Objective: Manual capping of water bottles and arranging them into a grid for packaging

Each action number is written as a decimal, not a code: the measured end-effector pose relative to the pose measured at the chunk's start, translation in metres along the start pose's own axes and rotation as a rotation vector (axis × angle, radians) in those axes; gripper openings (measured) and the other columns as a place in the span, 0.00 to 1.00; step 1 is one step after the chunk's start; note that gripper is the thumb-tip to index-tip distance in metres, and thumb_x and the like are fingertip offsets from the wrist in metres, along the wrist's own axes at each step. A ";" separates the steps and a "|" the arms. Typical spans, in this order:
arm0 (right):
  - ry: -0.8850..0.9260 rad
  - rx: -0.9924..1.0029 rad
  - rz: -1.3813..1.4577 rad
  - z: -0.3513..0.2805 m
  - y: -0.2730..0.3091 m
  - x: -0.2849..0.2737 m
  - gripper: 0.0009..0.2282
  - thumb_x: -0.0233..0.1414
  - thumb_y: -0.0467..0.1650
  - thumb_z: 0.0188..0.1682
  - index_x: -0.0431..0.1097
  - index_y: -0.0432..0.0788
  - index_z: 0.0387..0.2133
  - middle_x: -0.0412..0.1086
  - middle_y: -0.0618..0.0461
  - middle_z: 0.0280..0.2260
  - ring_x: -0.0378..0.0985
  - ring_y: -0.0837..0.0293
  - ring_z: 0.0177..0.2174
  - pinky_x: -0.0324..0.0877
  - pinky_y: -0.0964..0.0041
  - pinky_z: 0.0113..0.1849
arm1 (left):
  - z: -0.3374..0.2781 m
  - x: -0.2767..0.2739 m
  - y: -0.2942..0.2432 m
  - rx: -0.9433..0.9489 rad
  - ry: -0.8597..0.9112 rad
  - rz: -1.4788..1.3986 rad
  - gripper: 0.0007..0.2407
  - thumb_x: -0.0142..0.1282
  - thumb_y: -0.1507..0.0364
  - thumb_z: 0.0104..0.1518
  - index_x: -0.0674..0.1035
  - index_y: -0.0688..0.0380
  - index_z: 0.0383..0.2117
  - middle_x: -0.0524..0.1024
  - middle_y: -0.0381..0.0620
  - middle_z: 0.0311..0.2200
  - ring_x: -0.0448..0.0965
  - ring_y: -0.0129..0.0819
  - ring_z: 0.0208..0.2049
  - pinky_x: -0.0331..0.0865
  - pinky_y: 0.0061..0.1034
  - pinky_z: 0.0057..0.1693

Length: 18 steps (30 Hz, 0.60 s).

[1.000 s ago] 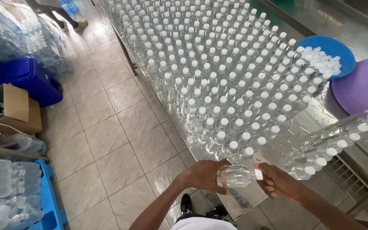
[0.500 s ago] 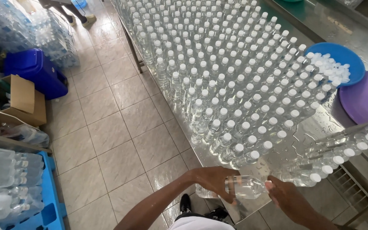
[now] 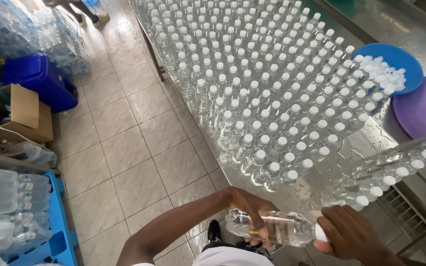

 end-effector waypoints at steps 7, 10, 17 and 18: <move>-0.139 0.196 0.256 0.041 0.001 -0.025 0.23 0.28 0.37 0.61 0.57 0.53 0.13 0.50 0.59 0.13 0.48 0.61 0.13 0.45 0.61 0.18 | 0.033 -0.031 0.064 -0.038 0.368 -0.419 0.29 0.64 0.70 0.72 0.61 0.66 0.74 0.81 0.66 0.53 0.88 0.59 0.47 0.87 0.52 0.51; -0.044 0.961 0.733 -0.062 -0.027 0.050 0.26 0.40 0.41 0.61 0.49 0.49 0.10 0.42 0.62 0.12 0.45 0.68 0.15 0.81 0.41 0.53 | 0.025 -0.021 0.011 -0.092 -0.161 -0.086 0.19 0.68 0.64 0.65 0.81 0.68 0.53 0.87 0.60 0.40 0.90 0.48 0.31 0.86 0.40 0.35; 0.458 1.988 1.038 -0.201 -0.012 0.171 0.14 0.44 0.31 0.63 0.74 0.33 0.36 0.71 0.33 0.27 0.70 0.47 0.25 0.61 0.55 0.27 | 0.103 -0.025 0.056 -0.639 -0.718 1.172 0.30 0.67 0.60 0.51 0.71 0.67 0.56 0.83 0.58 0.35 0.85 0.50 0.34 0.80 0.40 0.36; 0.421 2.265 1.230 -0.219 0.014 0.173 0.15 0.48 0.38 0.62 0.70 0.41 0.31 0.62 0.42 0.22 0.61 0.53 0.20 0.52 0.58 0.23 | 0.119 -0.024 0.080 -0.669 -0.722 1.685 0.27 0.66 0.61 0.52 0.74 0.62 0.57 0.84 0.54 0.36 0.86 0.49 0.33 0.82 0.45 0.38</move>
Point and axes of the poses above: each hand's wrist, its own z-axis towards the middle knuckle, its own x-axis out of the palm, y = z × x, the point moved 4 cm from there along z, towards the middle knuckle
